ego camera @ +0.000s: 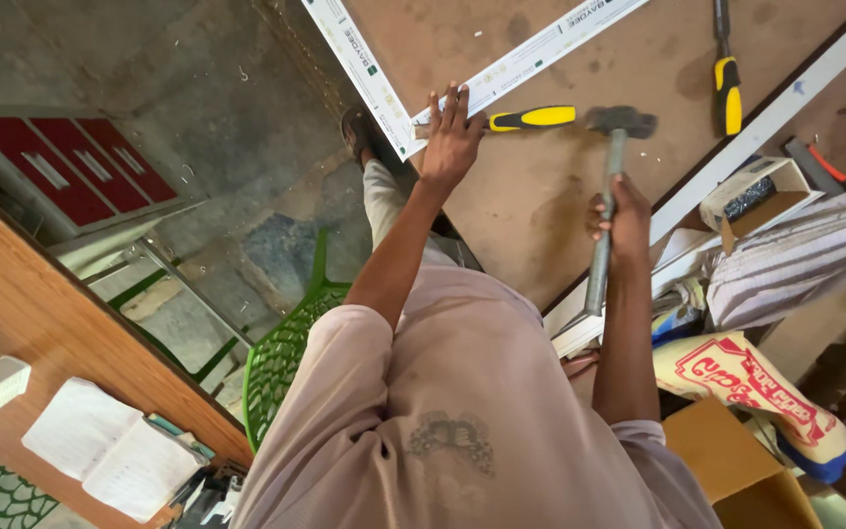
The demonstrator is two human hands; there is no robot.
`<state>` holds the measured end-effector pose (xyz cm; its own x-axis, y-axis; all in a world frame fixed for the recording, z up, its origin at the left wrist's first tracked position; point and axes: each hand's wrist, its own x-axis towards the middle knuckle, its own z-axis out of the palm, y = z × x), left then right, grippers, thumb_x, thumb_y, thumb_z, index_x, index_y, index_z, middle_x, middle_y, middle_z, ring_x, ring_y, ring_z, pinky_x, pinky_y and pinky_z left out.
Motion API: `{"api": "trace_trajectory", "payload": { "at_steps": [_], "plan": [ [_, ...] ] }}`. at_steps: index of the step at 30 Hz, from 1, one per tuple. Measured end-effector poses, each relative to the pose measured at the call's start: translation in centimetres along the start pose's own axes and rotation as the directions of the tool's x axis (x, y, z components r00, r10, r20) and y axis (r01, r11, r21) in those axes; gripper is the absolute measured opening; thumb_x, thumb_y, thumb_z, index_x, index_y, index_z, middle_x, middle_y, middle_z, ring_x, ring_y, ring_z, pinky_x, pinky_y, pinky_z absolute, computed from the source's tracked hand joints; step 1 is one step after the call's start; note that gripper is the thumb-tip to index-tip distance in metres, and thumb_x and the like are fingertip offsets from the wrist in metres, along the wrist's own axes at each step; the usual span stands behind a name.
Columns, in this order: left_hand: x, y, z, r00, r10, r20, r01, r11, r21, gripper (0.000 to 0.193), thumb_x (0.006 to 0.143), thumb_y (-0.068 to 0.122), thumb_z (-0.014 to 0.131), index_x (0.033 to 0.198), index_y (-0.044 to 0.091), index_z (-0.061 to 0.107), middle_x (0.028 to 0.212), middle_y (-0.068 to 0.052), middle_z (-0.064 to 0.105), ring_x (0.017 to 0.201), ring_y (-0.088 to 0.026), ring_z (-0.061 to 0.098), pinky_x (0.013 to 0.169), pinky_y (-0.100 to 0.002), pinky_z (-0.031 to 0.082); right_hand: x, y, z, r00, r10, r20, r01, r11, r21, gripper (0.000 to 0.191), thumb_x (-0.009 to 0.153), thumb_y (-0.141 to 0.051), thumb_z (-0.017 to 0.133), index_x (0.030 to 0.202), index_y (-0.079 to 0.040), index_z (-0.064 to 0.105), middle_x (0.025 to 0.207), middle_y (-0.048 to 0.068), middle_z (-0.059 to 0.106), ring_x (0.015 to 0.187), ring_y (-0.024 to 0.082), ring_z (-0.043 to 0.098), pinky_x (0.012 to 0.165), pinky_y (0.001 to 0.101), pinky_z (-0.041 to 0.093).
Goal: The person assembles a white UPVC window frame on a workbench. They align the frame profile pieces, use a hammer to tap the corner joints into place, and use a utility knife to trim or clean the frame edges, repositioning the frame repeatedly as they work around it.
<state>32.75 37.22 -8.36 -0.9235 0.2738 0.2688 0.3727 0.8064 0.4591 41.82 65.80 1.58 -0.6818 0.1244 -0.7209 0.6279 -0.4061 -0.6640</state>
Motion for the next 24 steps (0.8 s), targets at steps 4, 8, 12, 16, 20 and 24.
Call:
{"api": "trace_trajectory", "payload": {
  "at_steps": [4,8,12,16,20,24],
  "plan": [
    [-0.1,-0.1,-0.2,1.0,0.018,0.002,-0.018,0.999,0.032,0.028,0.097,0.019,0.067,0.121,0.005,0.066,0.152,-0.03,0.044,0.149,-0.048,0.033,0.121,-0.072,0.021,0.2,-1.7,0.4,0.995,-0.099,-0.006,0.099,0.991,0.092,0.02,0.112,-0.03,0.053,0.121,-0.012,0.056,0.07,0.0,0.048,0.048,0.007,0.04,0.043,0.0252,0.034],
    [-0.1,-0.2,-0.3,1.0,0.026,0.007,-0.026,1.0,0.015,0.023,0.099,0.02,0.067,0.115,0.005,0.066,0.153,-0.029,0.044,0.149,-0.048,0.031,0.12,-0.074,0.018,-1.1,-3.6,0.5,0.999,0.043,0.033,-0.034,0.973,-0.229,0.018,0.107,-0.028,0.053,0.124,-0.021,0.058,0.068,-0.001,0.046,0.046,0.006,0.039,0.042,0.0251,0.034],
    [-0.1,-0.4,-0.3,0.999,0.016,0.046,-0.015,1.0,-0.025,0.016,0.096,0.019,0.066,0.107,0.008,0.066,0.154,-0.03,0.043,0.15,-0.05,0.027,0.119,-0.076,0.016,-2.1,-2.5,0.8,0.996,0.056,0.067,-0.05,0.995,-0.091,0.017,0.107,-0.03,0.051,0.117,-0.018,0.059,0.067,-0.001,0.046,0.045,0.006,0.038,0.041,0.024,0.031],
    [-0.7,-0.5,-0.2,0.997,0.057,0.055,-0.057,0.998,-0.009,0.017,0.098,0.02,0.065,0.109,0.007,0.066,0.155,-0.027,0.043,0.152,-0.048,0.024,0.12,-0.076,0.015,-3.4,0.0,-0.1,0.995,0.086,0.048,-0.084,0.996,-0.026,0.018,0.111,-0.032,0.052,0.117,-0.015,0.054,0.069,-0.001,0.045,0.047,0.006,0.038,0.042,0.0238,0.031],
    [-2.5,0.0,0.1,0.994,0.094,0.057,-0.094,0.996,0.005,0.016,0.1,0.019,0.064,0.107,0.005,0.065,0.157,-0.028,0.04,0.154,-0.047,0.022,0.122,-0.077,0.016,-5.1,1.7,-1.3,0.987,0.158,0.031,-0.156,0.986,-0.054,0.022,0.109,-0.031,0.05,0.122,-0.014,0.055,0.067,-0.001,0.044,0.045,0.006,0.037,0.041,0.024,0.031],
    [-3.5,-0.4,-0.3,0.988,0.137,0.069,-0.143,0.986,0.083,0.015,0.101,0.02,0.064,0.102,0.005,0.063,0.159,-0.026,0.039,0.155,-0.045,0.02,0.122,-0.078,0.016,-6.3,2.2,-0.9,0.984,0.179,-0.016,-0.18,0.982,-0.061,0.031,0.107,-0.03,0.049,0.135,-0.018,0.057,0.067,-0.001,0.043,0.045,0.005,0.037,0.041,0.0228,0.031]
  ]
}}
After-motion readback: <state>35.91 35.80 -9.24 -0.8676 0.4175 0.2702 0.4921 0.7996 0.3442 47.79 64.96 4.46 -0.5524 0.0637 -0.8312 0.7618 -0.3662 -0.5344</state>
